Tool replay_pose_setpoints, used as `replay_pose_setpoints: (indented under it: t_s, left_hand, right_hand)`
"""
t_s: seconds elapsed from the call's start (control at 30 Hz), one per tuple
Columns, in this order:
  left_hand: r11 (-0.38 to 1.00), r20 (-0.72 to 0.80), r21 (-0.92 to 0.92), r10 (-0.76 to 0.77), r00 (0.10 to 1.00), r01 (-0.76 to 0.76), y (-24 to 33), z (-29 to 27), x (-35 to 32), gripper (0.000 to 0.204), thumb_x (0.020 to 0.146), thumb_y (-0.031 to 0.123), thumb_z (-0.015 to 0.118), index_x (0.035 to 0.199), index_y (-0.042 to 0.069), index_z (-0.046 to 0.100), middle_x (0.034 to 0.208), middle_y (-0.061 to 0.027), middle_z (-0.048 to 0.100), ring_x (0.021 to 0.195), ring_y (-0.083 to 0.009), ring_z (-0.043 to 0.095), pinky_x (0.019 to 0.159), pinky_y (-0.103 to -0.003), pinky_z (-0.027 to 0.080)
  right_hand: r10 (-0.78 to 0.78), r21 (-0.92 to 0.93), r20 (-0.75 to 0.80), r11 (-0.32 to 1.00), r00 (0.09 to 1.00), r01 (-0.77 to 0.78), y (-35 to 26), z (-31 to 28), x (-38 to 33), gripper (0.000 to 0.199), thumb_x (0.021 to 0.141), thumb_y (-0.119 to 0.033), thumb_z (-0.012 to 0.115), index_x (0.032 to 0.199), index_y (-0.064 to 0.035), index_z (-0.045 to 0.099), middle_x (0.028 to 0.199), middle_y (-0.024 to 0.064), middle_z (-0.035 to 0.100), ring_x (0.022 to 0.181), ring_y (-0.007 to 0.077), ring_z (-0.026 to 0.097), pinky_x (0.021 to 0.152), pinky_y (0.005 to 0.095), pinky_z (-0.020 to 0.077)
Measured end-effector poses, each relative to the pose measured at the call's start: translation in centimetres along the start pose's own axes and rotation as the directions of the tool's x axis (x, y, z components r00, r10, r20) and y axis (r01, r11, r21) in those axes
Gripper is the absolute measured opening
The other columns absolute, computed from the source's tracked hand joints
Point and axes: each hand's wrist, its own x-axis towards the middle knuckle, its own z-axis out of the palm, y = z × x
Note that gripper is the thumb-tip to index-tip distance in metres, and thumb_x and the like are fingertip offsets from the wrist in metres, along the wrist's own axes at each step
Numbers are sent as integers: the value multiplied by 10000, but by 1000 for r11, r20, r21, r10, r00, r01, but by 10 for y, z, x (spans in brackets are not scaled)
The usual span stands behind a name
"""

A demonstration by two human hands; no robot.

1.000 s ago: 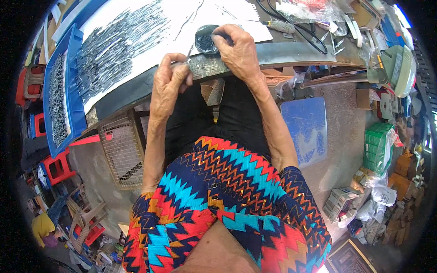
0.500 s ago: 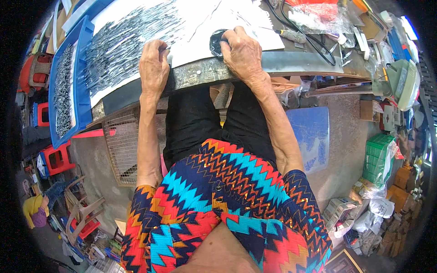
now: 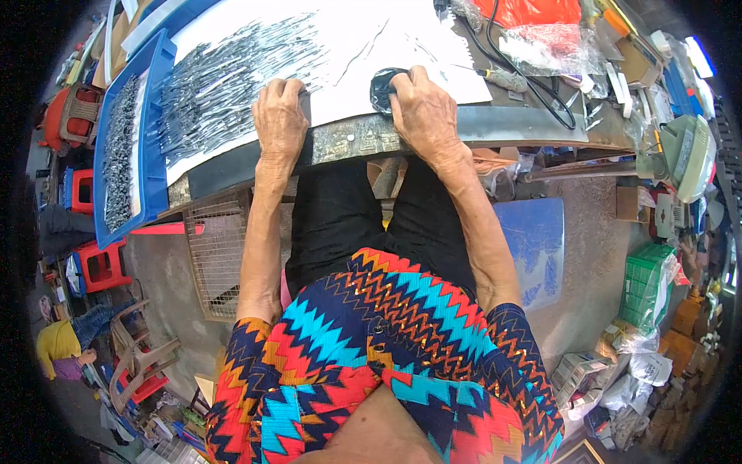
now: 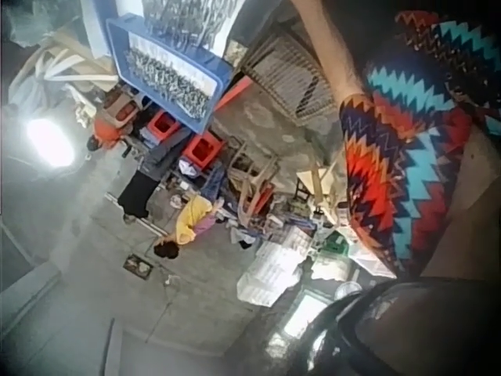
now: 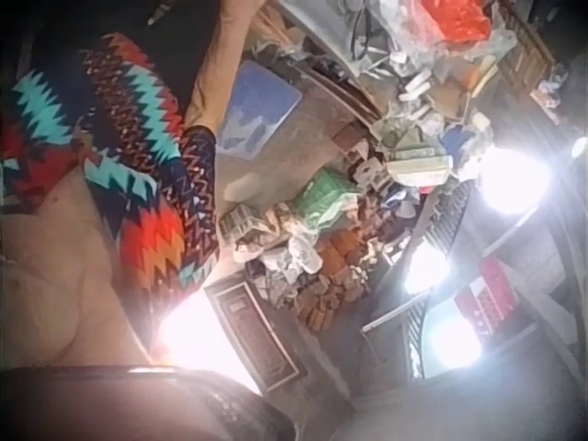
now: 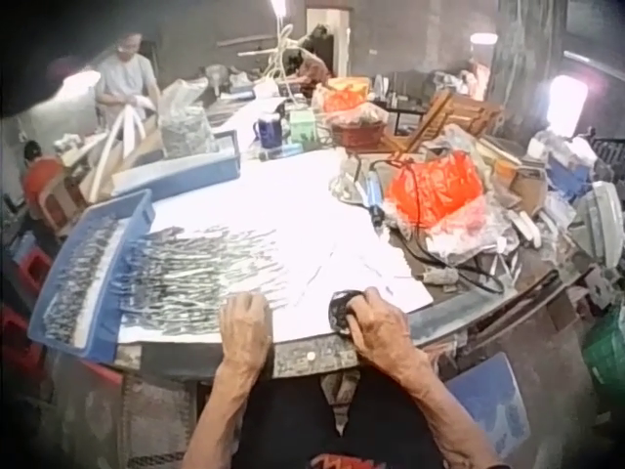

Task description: Cleaning and sorting small metal rods at a workbench in a workshop.

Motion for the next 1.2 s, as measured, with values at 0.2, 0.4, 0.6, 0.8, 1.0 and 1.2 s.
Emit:
replay_pose_setpoints:
  t_s: [0.2, 0.4, 0.6, 0.8, 1.0, 1.2]
  left_hand:
    - [1000, 15, 7, -7, 1000, 7, -3, 0, 10, 182, 729, -26, 525, 866, 82, 582, 809, -86, 545, 815, -267, 536, 695, -383, 405]
    - [999, 29, -33, 24, 999, -23, -9, 7, 26, 158, 725, -13, 533, 836, 87, 584, 770, -112, 540, 743, -292, 566, 628, -398, 460]
    - [1000, 75, 2, 15, 997, -16, -5, 6, 36, 187, 726, -22, 525, 866, 88, 582, 789, -116, 549, 759, -298, 576, 634, -398, 470]
    - [973, 135, -226, -12, 991, 43, 22, 2, 51, 192, 683, -37, 537, 861, 11, 590, 808, -165, 570, 769, -315, 581, 628, -384, 492]
    - [980, 200, -198, 78, 977, -38, 40, 23, 67, 183, 703, -10, 549, 885, -3, 568, 825, -187, 572, 796, -327, 578, 662, -429, 481]
    - [993, 276, -108, 77, 958, -48, 49, 22, 69, 229, 680, -4, 593, 900, -24, 530, 823, -223, 576, 778, -342, 585, 652, -412, 489]
  right_hand:
    - [5, -1, -17, 1000, 1000, -5, 0, 2, 0, 95, 739, -74, 588, 806, -34, 533, 783, 125, 492, 700, 315, 543, 608, 376, 436]
    - [27, 119, -51, 993, 998, -21, 4, 4, 2, 80, 747, -57, 577, 796, -19, 526, 763, 135, 513, 690, 330, 540, 607, 383, 426]
    - [57, 275, -88, 961, 995, -30, 2, -1, 3, 83, 754, -43, 549, 810, 4, 510, 800, 175, 536, 707, 337, 557, 618, 388, 445]
    - [281, 499, 11, 830, 960, -249, 2, -3, 5, 88, 815, -30, 499, 861, 38, 468, 658, 180, 539, 559, 295, 575, 530, 345, 449]
    - [367, 754, 106, 577, 924, -315, 0, -10, 6, 84, 851, -17, 466, 911, 40, 455, 634, 73, 537, 513, 110, 551, 467, 229, 438]
    - [295, 890, 187, 353, 937, -289, 6, -14, 0, 210, 827, -2, 520, 1024, 40, 460, 682, 56, 561, 554, 76, 541, 465, 167, 412]
